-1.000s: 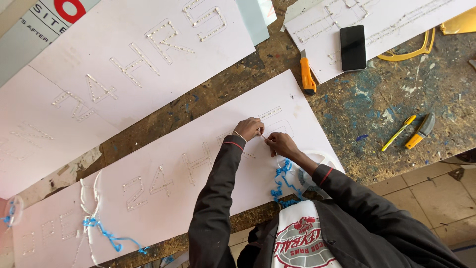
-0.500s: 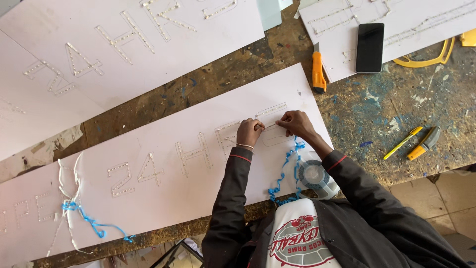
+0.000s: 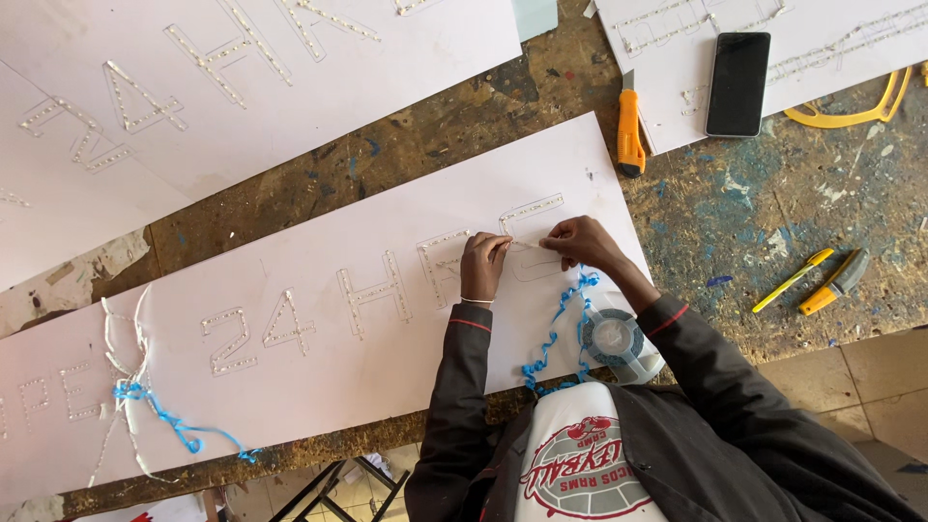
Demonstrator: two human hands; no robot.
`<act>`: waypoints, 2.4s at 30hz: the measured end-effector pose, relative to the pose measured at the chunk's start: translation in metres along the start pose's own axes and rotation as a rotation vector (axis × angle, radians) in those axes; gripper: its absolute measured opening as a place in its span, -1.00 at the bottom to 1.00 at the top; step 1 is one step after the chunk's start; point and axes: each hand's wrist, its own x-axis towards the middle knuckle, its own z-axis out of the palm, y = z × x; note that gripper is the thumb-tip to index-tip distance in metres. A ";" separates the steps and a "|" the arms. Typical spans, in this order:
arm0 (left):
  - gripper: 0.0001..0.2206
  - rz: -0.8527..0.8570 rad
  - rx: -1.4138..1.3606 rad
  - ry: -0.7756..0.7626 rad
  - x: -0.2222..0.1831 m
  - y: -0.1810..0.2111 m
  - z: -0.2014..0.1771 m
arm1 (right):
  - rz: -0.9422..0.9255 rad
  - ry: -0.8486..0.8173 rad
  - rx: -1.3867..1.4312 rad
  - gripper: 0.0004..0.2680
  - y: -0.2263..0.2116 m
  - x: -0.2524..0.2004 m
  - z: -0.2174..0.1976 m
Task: The person applies a blue LED strip into pre-cut lettering on a white board by hand, using a cutter to trim the strip and pushing it into the grooves.
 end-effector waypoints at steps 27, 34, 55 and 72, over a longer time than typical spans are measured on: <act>-0.87 -0.221 0.461 -0.285 0.070 -0.075 0.055 | -0.016 0.000 -0.034 -0.83 0.009 -0.034 0.036; -0.96 0.244 0.388 -0.546 0.057 -0.022 -0.005 | -0.036 0.008 -0.042 -0.83 0.010 -0.038 0.037; -0.85 0.159 0.344 -0.496 0.059 -0.059 0.013 | -0.147 0.147 0.054 -0.87 0.011 -0.019 -0.001; -0.83 -0.190 0.232 -0.092 0.033 -0.031 0.035 | -0.081 0.171 0.032 -0.79 0.013 0.012 -0.006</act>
